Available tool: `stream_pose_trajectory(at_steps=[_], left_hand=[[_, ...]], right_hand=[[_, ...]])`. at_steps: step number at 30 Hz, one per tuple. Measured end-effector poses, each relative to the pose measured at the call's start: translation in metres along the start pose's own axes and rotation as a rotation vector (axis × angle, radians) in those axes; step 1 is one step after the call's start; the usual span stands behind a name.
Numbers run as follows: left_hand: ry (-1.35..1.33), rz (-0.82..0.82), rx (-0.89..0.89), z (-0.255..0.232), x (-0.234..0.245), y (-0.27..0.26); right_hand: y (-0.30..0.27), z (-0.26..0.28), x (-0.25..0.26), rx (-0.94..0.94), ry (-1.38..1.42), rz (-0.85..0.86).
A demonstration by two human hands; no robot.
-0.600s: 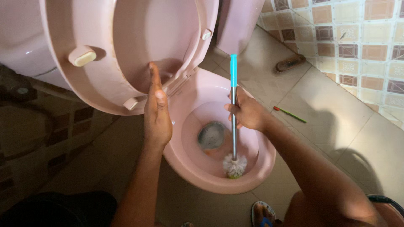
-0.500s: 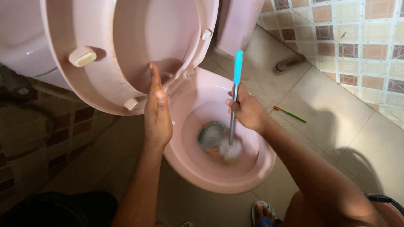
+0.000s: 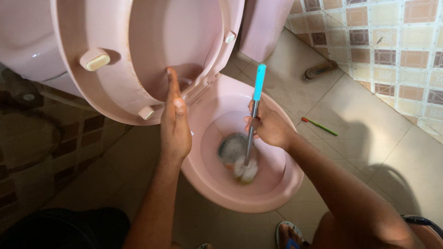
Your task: The person cleans the toilet by scrubbing inside the toilet bowl and around the underside of the toilet seat with a toilet brush.
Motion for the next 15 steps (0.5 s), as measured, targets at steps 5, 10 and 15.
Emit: stream_pose_trajectory(at_steps=[5, 10, 15], left_hand=[[-0.003, 0.014, 0.012, -0.001, 0.001, 0.001], [0.0, 0.015, 0.012, 0.0, 0.0, 0.002], [0.001, 0.016, 0.022, 0.0, 0.003, -0.001]], right_hand=[[0.003, -0.006, 0.003, 0.225, -0.248, 0.031], [-0.003, -0.003, -0.005, 0.05, -0.076, 0.115], [-0.008, 0.008, -0.008, 0.205, -0.307, 0.095]])
Point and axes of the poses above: each hand's wrist, its own y-axis towards the middle knuckle, its own x-axis out of the back of the hand, z = x × y, the point moved 1 cm from there along y, towards the middle knuckle, and after that the axes turned 15 degrees about y, right-handed, at the moved point
